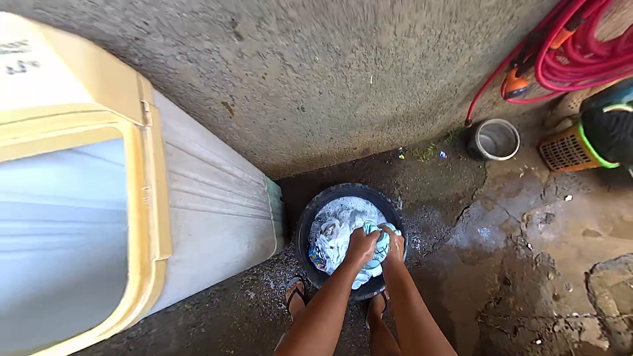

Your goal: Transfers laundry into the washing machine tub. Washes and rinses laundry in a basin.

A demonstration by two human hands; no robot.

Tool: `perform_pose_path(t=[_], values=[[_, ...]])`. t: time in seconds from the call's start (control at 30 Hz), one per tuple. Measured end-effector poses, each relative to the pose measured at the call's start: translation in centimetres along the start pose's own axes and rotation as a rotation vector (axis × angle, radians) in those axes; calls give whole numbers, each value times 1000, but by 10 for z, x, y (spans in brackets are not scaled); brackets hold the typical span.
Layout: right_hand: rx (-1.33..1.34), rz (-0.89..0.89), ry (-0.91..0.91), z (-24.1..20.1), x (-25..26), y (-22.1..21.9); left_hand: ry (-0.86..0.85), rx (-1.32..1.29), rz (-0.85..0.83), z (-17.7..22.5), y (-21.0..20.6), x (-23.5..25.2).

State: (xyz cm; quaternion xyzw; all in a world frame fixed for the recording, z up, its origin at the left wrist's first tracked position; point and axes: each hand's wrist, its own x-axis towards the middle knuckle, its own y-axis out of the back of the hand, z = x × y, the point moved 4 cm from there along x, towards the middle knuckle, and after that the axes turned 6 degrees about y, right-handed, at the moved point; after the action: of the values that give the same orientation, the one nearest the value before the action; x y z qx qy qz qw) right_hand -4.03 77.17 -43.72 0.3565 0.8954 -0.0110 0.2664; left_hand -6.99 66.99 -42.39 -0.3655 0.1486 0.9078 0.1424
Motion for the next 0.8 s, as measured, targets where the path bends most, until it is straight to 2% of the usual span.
perform_pose_path(t=[0.13,0.23,0.3,0.43,0.57,0.63,0.7,0.77,0.8], values=[[5,-55,72,-49,-42,6,-42,-88,9,28,19,-52],[-42,-273,155,-104,-89,8,-155,-317,-81,56,54,-110],[-105,-457,196,-158,-129,3,-184,-497,-152,83,93,-157],[-99,-811,343,-267,-225,-32,-248,-658,-158,128,207,-253],[87,-1152,447,-334,-316,-102,-534,-620,-65,153,339,-346],[226,-1291,451,-349,-355,-147,-654,-518,54,154,402,-386],[297,-1360,435,-351,-386,-195,-700,-431,221,143,459,-409],[138,-1373,436,-340,-398,-236,-650,-381,356,110,513,-402],[10,-1374,436,-333,-393,-248,-549,-355,433,86,534,-389]])
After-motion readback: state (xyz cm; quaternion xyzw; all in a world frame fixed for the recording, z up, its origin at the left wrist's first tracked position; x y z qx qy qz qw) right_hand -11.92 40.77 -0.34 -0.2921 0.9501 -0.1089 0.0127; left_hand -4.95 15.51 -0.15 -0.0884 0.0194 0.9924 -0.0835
